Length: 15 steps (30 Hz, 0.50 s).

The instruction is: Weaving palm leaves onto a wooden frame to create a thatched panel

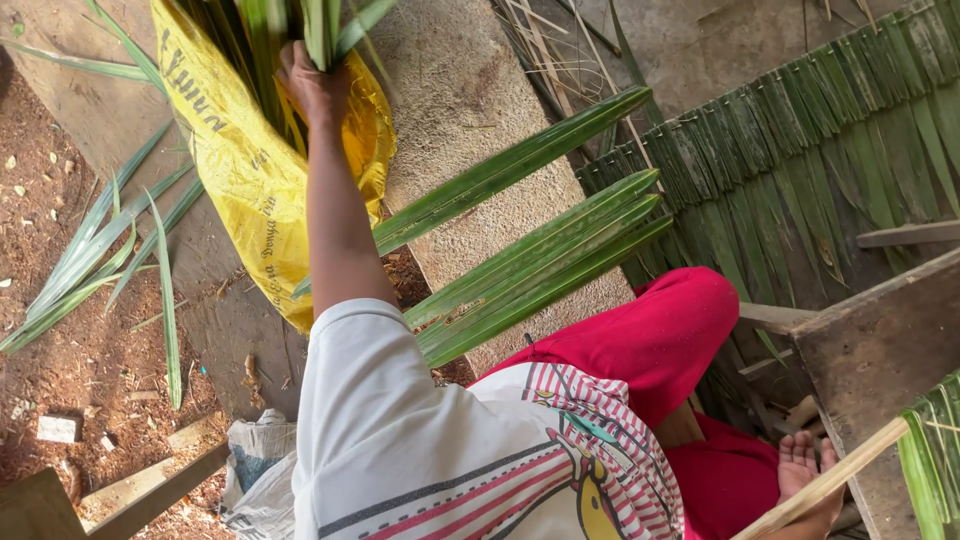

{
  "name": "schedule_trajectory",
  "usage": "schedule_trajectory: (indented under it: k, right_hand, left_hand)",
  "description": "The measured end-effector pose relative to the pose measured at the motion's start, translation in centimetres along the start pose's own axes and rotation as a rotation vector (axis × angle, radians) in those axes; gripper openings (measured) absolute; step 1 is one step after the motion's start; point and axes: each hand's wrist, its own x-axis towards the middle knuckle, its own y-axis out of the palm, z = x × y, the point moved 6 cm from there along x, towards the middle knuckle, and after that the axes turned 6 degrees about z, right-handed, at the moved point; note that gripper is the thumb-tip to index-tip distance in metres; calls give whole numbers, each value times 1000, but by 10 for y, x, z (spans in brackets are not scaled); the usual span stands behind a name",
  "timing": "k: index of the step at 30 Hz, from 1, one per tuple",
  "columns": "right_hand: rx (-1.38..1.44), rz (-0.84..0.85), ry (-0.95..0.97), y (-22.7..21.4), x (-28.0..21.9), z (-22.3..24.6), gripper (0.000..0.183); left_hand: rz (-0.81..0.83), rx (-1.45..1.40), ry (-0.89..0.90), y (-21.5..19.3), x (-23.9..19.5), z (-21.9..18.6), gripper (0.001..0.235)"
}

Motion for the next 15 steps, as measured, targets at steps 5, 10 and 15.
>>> schedule_trajectory:
  k: [5,10,15]
  right_hand:
    - [-15,-36,26,-4,8,1,19]
    - [31,-3,32,2,1,7,28]
    - [24,-21,88,16,-8,12,28]
  left_hand:
    - [-142,-224,183,9,-4,10,53]
    - [-266,-315,219,-11,-1,10,21]
    - [-476,-123,565,-115,-31,-88,25]
